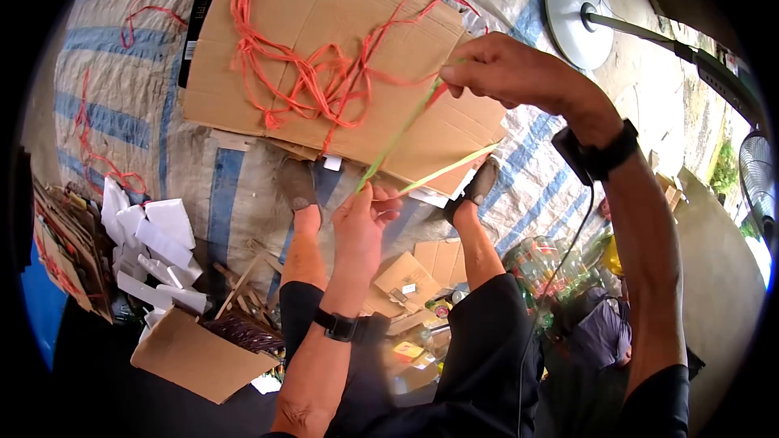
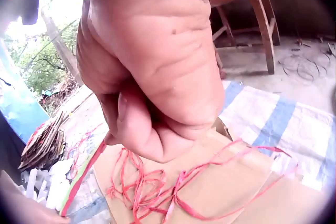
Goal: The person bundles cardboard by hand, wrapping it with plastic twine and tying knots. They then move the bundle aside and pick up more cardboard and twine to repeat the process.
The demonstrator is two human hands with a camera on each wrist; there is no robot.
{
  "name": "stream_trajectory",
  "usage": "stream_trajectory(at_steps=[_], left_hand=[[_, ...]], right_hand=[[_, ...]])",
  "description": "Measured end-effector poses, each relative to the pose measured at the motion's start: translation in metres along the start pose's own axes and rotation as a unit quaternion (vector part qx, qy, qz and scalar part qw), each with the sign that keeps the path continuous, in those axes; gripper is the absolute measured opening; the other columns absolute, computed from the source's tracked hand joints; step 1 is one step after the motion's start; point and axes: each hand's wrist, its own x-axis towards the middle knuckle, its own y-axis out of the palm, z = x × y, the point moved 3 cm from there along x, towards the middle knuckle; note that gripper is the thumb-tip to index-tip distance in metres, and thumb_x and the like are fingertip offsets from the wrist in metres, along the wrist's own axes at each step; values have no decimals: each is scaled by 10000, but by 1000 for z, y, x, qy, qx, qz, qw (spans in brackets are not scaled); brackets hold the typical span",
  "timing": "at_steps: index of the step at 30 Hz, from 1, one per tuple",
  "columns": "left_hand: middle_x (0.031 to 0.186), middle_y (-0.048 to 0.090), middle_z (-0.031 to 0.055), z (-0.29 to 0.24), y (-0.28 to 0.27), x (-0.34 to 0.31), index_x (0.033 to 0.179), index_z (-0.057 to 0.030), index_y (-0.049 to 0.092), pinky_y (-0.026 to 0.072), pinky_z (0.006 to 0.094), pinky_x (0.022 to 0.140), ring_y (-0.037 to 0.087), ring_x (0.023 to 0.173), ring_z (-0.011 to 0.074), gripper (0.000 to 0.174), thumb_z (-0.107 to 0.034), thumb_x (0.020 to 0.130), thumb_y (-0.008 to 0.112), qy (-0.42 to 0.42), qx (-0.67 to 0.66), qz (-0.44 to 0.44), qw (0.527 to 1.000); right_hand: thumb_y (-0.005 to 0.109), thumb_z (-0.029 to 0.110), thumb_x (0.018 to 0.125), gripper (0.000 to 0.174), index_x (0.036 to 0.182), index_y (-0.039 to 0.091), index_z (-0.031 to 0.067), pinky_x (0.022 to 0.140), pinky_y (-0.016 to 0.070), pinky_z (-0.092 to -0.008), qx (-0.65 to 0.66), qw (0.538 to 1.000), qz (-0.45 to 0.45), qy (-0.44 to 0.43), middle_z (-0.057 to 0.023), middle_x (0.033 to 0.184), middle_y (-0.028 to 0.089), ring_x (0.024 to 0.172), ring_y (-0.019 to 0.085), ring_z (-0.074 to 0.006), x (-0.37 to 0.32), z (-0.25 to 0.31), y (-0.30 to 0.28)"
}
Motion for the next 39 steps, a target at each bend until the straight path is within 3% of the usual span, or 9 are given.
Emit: stream_trajectory(at_steps=[4, 9, 13, 20, 22, 26, 28, 31, 39], left_hand=[[904, 682, 81, 4, -1, 2, 865, -65, 606, 532, 309, 713, 650, 770, 166, 267, -238, 1047, 516, -3, -11, 0, 1000], [849, 657, 65, 0, 3, 2, 832, -69, 588, 511, 306, 700, 619, 740, 157, 283, -252, 1038, 529, -5, -34, 5, 999], [808, 640, 59, -3, 9, 3, 798, -62, 574, 498, 297, 675, 599, 712, 150, 323, -272, 1040, 529, -10, -45, -7, 999], [841, 608, 33, -5, 8, 10, 914, -77, 582, 518, 320, 743, 618, 792, 168, 264, -277, 1064, 499, 13, -67, 43, 997], [832, 600, 30, -8, 11, 9, 956, -67, 596, 523, 310, 740, 616, 790, 163, 254, -275, 1065, 498, 27, -61, 27, 997], [823, 596, 27, -1, 10, 14, 975, -63, 603, 516, 305, 720, 610, 774, 160, 252, -269, 1068, 492, 38, -79, 31, 996], [810, 591, 26, -2, 11, 17, 964, -61, 600, 504, 298, 700, 602, 752, 156, 260, -272, 1069, 489, 47, -78, 38, 995], [800, 586, 26, -2, 14, 16, 950, -59, 597, 495, 297, 688, 595, 735, 156, 275, -278, 1070, 484, 40, -71, 6, 997], [787, 569, 29, -1, 15, 11, 924, -62, 590, 481, 309, 697, 583, 737, 176, 301, -301, 1070, 481, 34, -98, -22, 994]], right_hand=[[545, 321, 1000, 327, 901, 666, 34, 445, 198, -197, 81, 996, 16, 35, 95, 635, 384, 503, 256, 4, 18, -19, 7], [617, 201, 893, 202, 907, 651, 3, 628, 462, -355, -149, 978, -66, -129, -118, 720, 572, 656, 553, -196, 57, -51, 10], [584, 185, 900, 193, 958, 650, 13, 752, 480, -414, -205, 951, -85, -216, -167, 873, 631, 821, 607, -328, 78, -37, 28], [594, 86, 923, 128, 1015, 660, 25, 714, 488, -361, -200, 923, -134, -300, -119, 822, 626, 779, 621, -233, 128, -23, 52], [601, 199, 873, 250, 1068, 650, 51, 814, 503, -425, -180, 938, -120, -270, -191, 921, 633, 914, 624, -365, 144, -29, 61], [606, 121, 844, 271, 1107, 649, 78, 838, 515, -433, -160, 962, -79, -207, -177, 1008, 642, 976, 626, -360, 161, -53, 73], [580, 10, 798, 312, 1099, 638, 68, 802, 511, -432, -240, 882, -210, -346, -149, 1009, 637, 947, 627, -341, 161, -59, 71], [571, -21, 786, 338, 1092, 631, 111, 857, 525, -468, -237, 914, -255, -208, -151, 1142, 618, 1062, 611, -383, 169, -76, 63], [619, 50, 810, 231, 1037, 617, 93, 822, 526, -478, -191, 923, -284, -176, -153, 1075, 640, 987, 629, -400, 190, -89, 85]])
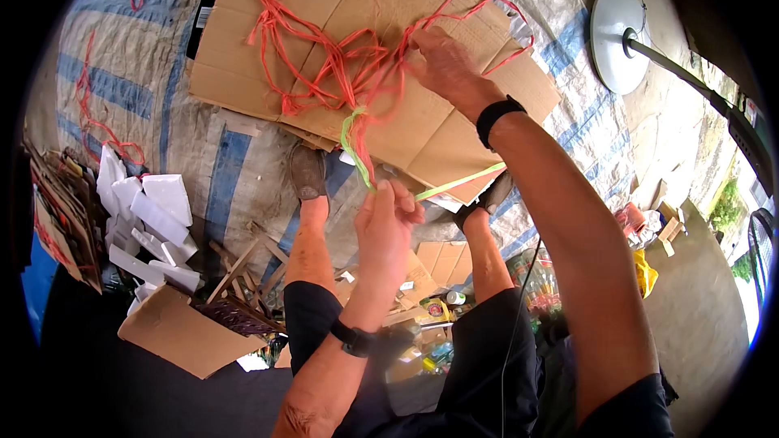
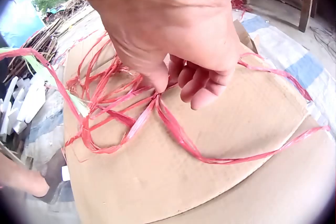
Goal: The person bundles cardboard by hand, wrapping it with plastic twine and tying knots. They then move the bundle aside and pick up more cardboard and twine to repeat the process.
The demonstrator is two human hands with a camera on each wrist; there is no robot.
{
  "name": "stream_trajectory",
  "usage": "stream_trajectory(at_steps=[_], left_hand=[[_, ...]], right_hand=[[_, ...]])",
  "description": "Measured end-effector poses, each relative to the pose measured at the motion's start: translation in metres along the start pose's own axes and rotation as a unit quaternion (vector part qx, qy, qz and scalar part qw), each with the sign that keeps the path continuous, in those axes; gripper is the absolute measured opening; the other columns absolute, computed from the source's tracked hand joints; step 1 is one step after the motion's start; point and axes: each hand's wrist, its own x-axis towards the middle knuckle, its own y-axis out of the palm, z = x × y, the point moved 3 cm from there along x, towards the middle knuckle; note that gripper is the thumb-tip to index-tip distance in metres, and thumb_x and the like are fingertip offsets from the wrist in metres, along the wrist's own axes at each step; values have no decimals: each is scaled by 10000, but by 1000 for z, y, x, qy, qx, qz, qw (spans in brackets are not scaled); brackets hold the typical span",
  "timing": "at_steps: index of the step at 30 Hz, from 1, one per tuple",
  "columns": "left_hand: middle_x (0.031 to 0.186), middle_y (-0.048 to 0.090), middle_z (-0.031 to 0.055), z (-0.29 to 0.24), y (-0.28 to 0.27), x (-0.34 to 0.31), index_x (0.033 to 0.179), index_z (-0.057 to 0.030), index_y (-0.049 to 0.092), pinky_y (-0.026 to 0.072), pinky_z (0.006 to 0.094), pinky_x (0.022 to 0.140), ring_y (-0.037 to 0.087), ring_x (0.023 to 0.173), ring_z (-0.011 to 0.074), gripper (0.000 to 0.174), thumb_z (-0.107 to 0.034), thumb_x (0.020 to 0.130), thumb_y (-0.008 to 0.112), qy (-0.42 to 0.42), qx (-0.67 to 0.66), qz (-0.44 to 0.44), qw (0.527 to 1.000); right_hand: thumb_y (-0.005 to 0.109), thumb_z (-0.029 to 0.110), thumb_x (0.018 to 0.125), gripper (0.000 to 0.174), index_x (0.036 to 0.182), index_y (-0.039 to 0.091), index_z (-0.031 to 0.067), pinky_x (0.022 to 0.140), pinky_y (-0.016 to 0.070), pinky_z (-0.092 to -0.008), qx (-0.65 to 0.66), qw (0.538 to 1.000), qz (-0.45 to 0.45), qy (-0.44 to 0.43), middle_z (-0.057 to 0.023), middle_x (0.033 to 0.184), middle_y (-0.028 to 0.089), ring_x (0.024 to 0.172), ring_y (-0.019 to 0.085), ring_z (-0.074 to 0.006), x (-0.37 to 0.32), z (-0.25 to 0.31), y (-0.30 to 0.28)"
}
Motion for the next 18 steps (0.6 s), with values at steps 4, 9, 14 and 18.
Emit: stream_trajectory(at_steps=[4, 9, 14, 18], left_hand=[[781, 559, 34, -3, 3, -3, 914, -64, 579, 470, 311, 707, 569, 734, 176, 300, -300, 1071, 480, -10, -1, -19, 1000], [778, 559, 36, -5, 4, -4, 900, -64, 567, 469, 309, 702, 569, 731, 176, 303, -291, 1074, 469, -14, 10, -18, 1000], [779, 559, 37, -5, 3, -3, 895, -64, 566, 470, 300, 700, 574, 725, 172, 304, -278, 1078, 454, -13, 5, -6, 1000], [778, 557, 29, -8, 6, -3, 890, -65, 567, 474, 289, 695, 579, 725, 159, 304, -272, 1079, 451, -15, 23, -10, 1000]], right_hand=[[630, 133, 843, 192, 1030, 628, 86, 822, 525, -472, 8, 999, 4, 43, -166, 1044, 649, 991, 632, -389, -1, 4, 16], [618, 151, 851, 204, 1042, 640, 83, 841, 516, -472, 37, 997, -14, 61, -172, 1046, 649, 1009, 628, -381, -7, 1, 26], [616, 141, 839, 195, 1018, 641, 68, 837, 512, -479, 29, 998, -33, 36, -178, 1016, 645, 990, 621, -391, -6, 3, 20], [626, 131, 830, 179, 995, 642, 64, 832, 513, -481, 19, 999, -26, 10, -192, 958, 635, 967, 615, -398, 0, 2, 21]])
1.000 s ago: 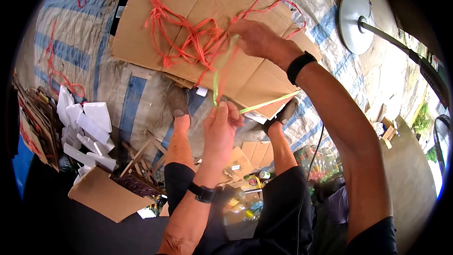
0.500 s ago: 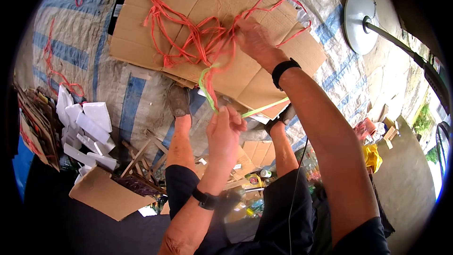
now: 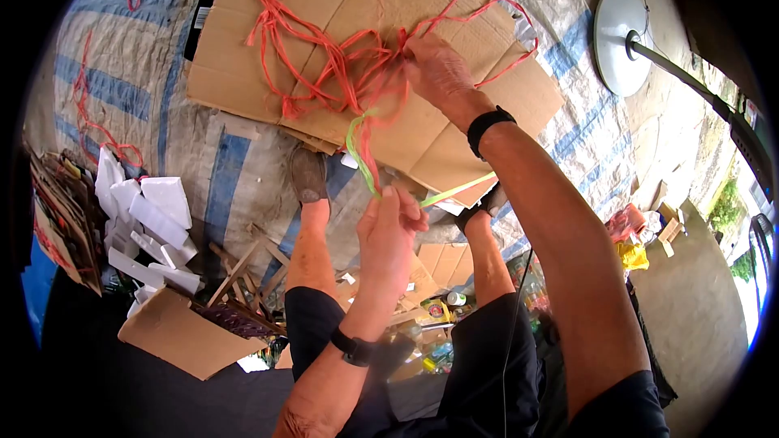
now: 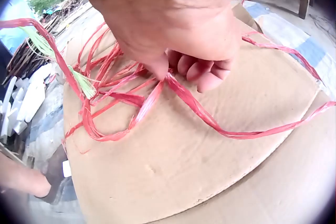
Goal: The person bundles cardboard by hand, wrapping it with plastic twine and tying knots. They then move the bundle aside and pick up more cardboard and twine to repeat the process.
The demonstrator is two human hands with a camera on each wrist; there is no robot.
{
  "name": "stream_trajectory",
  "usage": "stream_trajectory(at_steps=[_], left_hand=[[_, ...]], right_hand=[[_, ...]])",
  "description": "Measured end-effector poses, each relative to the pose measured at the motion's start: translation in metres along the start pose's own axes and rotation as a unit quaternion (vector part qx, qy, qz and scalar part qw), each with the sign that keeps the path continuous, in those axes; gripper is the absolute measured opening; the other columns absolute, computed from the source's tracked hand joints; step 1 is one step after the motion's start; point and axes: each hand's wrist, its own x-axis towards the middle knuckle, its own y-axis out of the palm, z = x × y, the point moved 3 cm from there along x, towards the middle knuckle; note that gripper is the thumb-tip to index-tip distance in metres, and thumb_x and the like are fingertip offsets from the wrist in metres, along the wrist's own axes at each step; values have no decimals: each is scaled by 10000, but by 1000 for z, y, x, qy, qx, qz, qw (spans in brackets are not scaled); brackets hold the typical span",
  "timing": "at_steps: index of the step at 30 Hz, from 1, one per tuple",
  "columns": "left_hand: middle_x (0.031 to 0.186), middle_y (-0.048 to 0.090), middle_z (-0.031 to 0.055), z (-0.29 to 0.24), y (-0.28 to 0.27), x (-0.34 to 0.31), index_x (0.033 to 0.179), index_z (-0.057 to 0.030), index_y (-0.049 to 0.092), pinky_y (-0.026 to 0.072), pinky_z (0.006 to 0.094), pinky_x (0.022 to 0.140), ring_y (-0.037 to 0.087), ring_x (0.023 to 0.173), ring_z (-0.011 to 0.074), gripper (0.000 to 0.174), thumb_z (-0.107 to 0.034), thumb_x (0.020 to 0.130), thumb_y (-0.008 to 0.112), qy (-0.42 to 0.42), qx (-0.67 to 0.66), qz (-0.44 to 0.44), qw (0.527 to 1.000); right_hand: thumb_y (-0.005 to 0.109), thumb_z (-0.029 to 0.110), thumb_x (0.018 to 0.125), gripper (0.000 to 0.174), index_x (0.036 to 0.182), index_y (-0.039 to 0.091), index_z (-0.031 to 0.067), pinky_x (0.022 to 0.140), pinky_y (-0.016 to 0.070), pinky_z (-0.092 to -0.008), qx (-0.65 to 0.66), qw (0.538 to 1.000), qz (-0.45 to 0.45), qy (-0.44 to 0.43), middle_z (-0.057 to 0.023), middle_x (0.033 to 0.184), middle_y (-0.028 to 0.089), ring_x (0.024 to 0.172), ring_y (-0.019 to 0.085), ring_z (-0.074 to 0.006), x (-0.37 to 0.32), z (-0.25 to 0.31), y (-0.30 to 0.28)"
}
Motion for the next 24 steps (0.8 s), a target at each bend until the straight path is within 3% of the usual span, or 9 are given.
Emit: stream_trajectory(at_steps=[2, 5, 8, 10, 13, 17, 19, 24], left_hand=[[777, 557, 27, 1, -1, 0, 889, -66, 567, 476, 286, 694, 581, 726, 154, 303, -272, 1078, 451, 2, 4, 2, 1000], [779, 556, 23, 1, -1, 0, 888, -67, 568, 476, 281, 694, 583, 732, 148, 303, -274, 1078, 454, -1, 7, 10, 1000], [786, 555, 20, 0, -1, 0, 888, -70, 568, 476, 279, 697, 584, 740, 145, 304, -280, 1077, 457, -9, 11, 17, 1000], [793, 555, 17, 0, -1, 0, 884, -72, 565, 478, 276, 696, 585, 742, 145, 301, -281, 1075, 464, -10, -2, 24, 1000], [796, 556, 18, 0, -1, -1, 880, -72, 561, 482, 276, 696, 586, 739, 147, 297, -279, 1073, 471, -23, -3, 25, 999], [791, 554, 18, 2, -2, 0, 880, -71, 559, 488, 279, 695, 588, 734, 151, 294, -276, 1072, 474, -18, -7, 36, 999], [784, 551, 18, 3, -2, 0, 878, -69, 559, 493, 284, 695, 589, 731, 155, 295, -274, 1073, 472, -22, -6, 33, 999], [777, 547, 18, 3, -1, -1, 875, -66, 558, 494, 287, 693, 585, 726, 158, 295, -268, 1072, 474, -25, -8, 38, 999]], right_hand=[[632, 124, 826, 175, 991, 644, 67, 831, 514, -478, 18, 999, 4, 29, -197, 932, 631, 961, 615, -397, 3, -3, 2], [656, 102, 804, 179, 983, 651, 87, 835, 508, -500, -4, 998, -64, 13, -189, 1004, 619, 988, 607, -400, 9, 2, -13], [671, 73, 787, 196, 978, 652, 110, 835, 499, -504, -99, 986, -129, 25, -155, 1077, 584, 1044, 584, -384, 12, 3, -29], [687, 86, 781, 266, 1041, 642, 120, 843, 489, -490, -226, 969, -99, 6, -127, 1104, 545, 1096, 551, -361, 15, -9, -35], [701, 119, 783, 335, 1106, 616, 111, 850, 479, -460, -294, 955, -31, -24, -128, 1040, 538, 1107, 538, -324, 9, -21, -41], [701, 154, 790, 322, 1094, 612, 95, 859, 477, -469, -267, 962, -20, -54, -127, 1096, 550, 1071, 562, -333, -4, -22, -39], [676, 170, 811, 229, 1013, 619, 77, 877, 471, -477, -136, 990, -12, 21, -128, 1087, 587, 1020, 588, -354, -9, -23, -36], [654, 191, 826, 183, 965, 615, 78, 866, 481, -499, -171, 985, 33, 17, -150, 1000, 635, 996, 603, -385, -8, -38, -28]])
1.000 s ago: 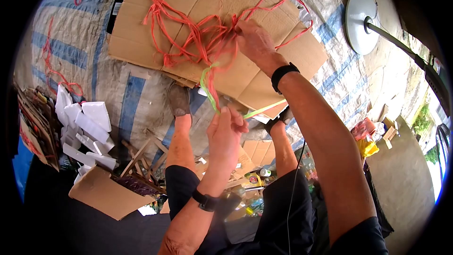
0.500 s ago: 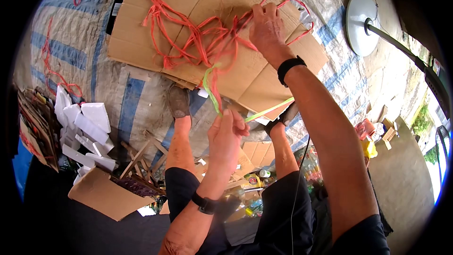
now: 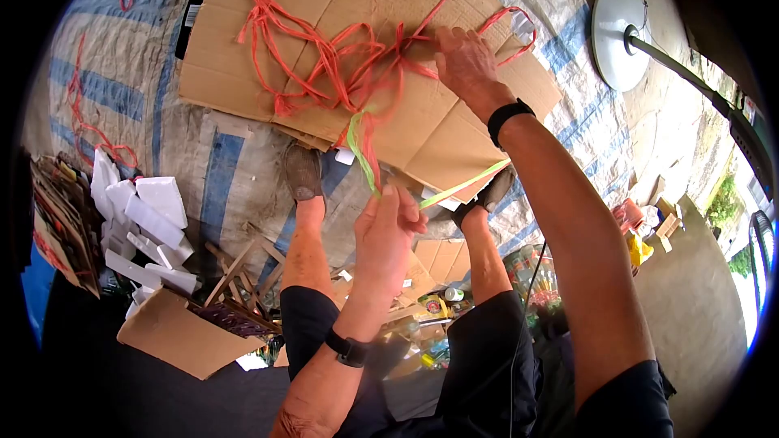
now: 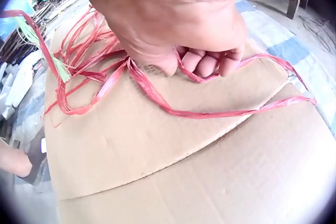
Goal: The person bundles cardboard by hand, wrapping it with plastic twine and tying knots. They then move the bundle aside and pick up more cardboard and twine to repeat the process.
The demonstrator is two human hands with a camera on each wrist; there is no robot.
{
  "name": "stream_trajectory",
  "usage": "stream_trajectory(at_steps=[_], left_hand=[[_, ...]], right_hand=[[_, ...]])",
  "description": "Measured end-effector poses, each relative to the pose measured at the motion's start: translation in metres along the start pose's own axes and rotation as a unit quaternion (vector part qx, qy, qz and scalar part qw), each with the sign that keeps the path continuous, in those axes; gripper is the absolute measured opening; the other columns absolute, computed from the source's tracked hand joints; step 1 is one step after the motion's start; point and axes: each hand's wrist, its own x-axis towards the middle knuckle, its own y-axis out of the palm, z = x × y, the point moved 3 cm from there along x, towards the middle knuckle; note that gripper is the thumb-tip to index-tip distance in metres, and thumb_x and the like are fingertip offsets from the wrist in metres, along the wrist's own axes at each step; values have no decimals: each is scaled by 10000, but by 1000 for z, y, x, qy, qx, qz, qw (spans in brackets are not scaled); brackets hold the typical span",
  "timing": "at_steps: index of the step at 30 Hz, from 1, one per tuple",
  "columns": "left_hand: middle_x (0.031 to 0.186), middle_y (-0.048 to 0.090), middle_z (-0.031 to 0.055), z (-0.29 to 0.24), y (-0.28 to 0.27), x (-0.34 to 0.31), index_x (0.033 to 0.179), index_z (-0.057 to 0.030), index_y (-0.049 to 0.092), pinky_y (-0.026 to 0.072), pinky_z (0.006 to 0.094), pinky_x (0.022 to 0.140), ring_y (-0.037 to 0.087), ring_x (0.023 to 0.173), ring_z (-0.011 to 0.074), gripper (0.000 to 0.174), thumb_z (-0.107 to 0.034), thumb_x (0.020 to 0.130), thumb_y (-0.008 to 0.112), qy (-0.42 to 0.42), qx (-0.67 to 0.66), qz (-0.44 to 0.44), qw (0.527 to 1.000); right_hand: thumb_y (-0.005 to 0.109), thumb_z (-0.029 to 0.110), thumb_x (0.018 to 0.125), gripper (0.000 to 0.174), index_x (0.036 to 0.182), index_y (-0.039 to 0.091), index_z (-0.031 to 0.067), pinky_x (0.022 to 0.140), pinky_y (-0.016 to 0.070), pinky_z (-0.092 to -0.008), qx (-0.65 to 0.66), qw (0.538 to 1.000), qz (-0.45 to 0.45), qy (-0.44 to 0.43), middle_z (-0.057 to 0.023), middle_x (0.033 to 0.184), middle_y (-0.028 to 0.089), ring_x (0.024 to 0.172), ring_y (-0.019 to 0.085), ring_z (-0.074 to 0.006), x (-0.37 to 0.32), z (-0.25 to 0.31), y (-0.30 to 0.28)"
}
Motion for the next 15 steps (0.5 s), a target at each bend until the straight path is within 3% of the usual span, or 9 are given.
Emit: stream_trajectory(at_steps=[5, 7, 8, 12, 14, 15], left_hand=[[776, 544, 20, -1, 0, -1, 868, -64, 556, 491, 286, 691, 579, 728, 159, 289, -258, 1069, 483, -5, -4, -1, 1000], [776, 545, 21, 0, 0, -1, 865, -63, 553, 489, 285, 691, 577, 730, 158, 285, -252, 1067, 488, -13, -5, 1, 1000], [776, 545, 21, 1, 0, 0, 865, -63, 553, 489, 285, 691, 577, 730, 158, 285, -252, 1067, 488, -13, -7, 1, 1000], [777, 548, 19, 1, -1, 0, 865, -68, 555, 491, 286, 690, 585, 736, 160, 284, -257, 1068, 489, -14, -16, 2, 1000], [777, 549, 18, 2, 0, 0, 866, -70, 556, 491, 286, 689, 587, 739, 160, 284, -259, 1068, 489, -16, -18, 3, 1000], [779, 551, 17, 2, -1, 0, 869, -71, 557, 491, 286, 689, 590, 740, 160, 283, -260, 1068, 489, -16, -20, 7, 1000]], right_hand=[[637, 179, 835, 139, 934, 620, 83, 798, 503, -494, 37, 998, -29, -42, -164, 946, 648, 943, 622, -383, 9, -4, -6], [632, 178, 843, 133, 913, 622, 66, 739, 512, -476, 106, 993, -42, -14, -159, 904, 650, 866, 636, -379, 19, 6, -27], [638, 196, 847, 149, 917, 625, 65, 696, 514, -472, 133, 987, -83, -45, -147, 896, 660, 832, 641, -378, 27, 11, -38], [652, 229, 836, 200, 945, 647, 62, 721, 526, -448, 126, 984, -89, -87, -160, 940, 683, 856, 660, -364, 65, 48, -84], [661, 117, 870, 139, 837, 616, -10, 570, 461, -329, 220, 954, -111, -170, -80, 705, 600, 593, 541, -180, 77, 87, -110], [661, 117, 870, 139, 837, 616, -10, 570, 461, -329, 219, 954, -111, -169, -80, 705, 600, 593, 541, -180, 85, 101, -118]])
